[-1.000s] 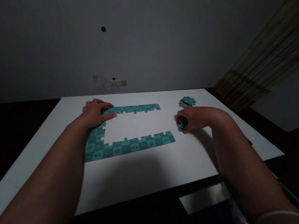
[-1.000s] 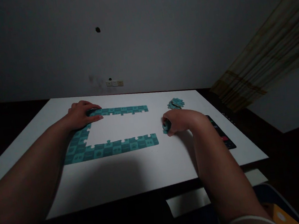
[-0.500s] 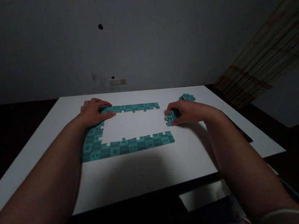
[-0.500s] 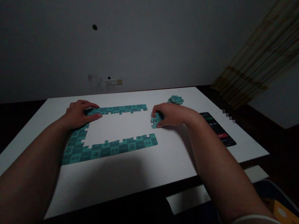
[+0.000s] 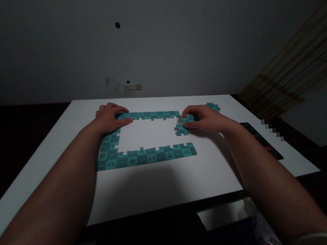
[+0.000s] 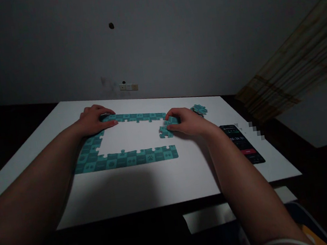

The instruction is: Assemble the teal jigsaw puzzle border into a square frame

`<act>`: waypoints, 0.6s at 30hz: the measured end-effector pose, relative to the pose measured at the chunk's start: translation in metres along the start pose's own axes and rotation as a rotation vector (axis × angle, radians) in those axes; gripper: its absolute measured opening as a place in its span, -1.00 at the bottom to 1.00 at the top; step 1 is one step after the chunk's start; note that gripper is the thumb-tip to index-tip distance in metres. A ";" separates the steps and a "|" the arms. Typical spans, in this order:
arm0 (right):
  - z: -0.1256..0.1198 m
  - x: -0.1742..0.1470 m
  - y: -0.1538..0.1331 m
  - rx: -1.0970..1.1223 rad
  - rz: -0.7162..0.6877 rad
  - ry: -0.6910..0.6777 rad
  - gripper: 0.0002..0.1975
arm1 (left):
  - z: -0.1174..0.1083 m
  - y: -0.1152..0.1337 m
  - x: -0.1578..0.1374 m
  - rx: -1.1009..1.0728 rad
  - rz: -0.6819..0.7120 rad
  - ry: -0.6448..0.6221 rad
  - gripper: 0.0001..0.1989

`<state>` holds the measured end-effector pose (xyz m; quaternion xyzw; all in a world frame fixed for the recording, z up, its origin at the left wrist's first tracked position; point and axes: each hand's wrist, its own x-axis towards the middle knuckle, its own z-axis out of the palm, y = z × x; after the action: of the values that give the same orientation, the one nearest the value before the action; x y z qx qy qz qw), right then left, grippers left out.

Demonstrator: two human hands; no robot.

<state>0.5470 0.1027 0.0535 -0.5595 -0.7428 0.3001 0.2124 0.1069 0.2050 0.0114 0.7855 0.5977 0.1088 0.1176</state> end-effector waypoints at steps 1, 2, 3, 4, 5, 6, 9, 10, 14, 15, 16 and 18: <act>0.001 0.000 0.001 0.018 -0.007 -0.004 -0.65 | 0.000 0.000 0.000 0.000 -0.003 -0.001 -0.22; 0.001 0.000 0.001 0.033 -0.011 -0.007 -0.64 | 0.001 0.000 0.000 0.000 -0.003 -0.001 -0.21; 0.002 0.001 0.002 0.046 -0.011 -0.011 -0.63 | 0.001 0.000 0.001 0.000 0.000 -0.002 -0.21; 0.003 0.001 0.002 0.057 -0.008 -0.017 -0.62 | 0.002 0.000 0.001 0.001 0.005 -0.003 -0.20; 0.004 0.001 0.001 0.064 -0.002 -0.024 -0.61 | 0.002 0.000 0.001 0.005 0.008 -0.003 -0.21; 0.004 0.001 0.001 0.065 0.006 -0.031 -0.61 | 0.002 0.000 0.001 0.009 0.011 -0.004 -0.21; 0.005 0.000 0.000 0.053 0.026 -0.030 -0.63 | 0.001 0.001 0.000 0.022 0.004 -0.004 -0.23; 0.006 0.001 0.000 0.052 0.026 -0.025 -0.65 | 0.001 0.001 0.000 0.022 0.002 -0.005 -0.23; 0.010 0.004 0.003 0.095 0.022 0.017 -0.67 | 0.001 0.000 0.000 0.014 -0.001 -0.003 -0.21; 0.012 0.006 0.004 0.098 0.025 0.041 -0.65 | 0.001 0.000 0.000 0.011 -0.002 -0.004 -0.21; 0.015 0.007 0.005 0.094 0.026 0.063 -0.64 | 0.002 0.000 0.000 0.009 -0.005 -0.003 -0.21; 0.019 0.010 0.007 0.080 0.015 0.090 -0.61 | 0.002 0.000 0.000 0.009 -0.008 -0.001 -0.21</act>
<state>0.5370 0.1096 0.0343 -0.5691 -0.7156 0.3057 0.2657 0.1081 0.2051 0.0095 0.7838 0.6012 0.1052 0.1146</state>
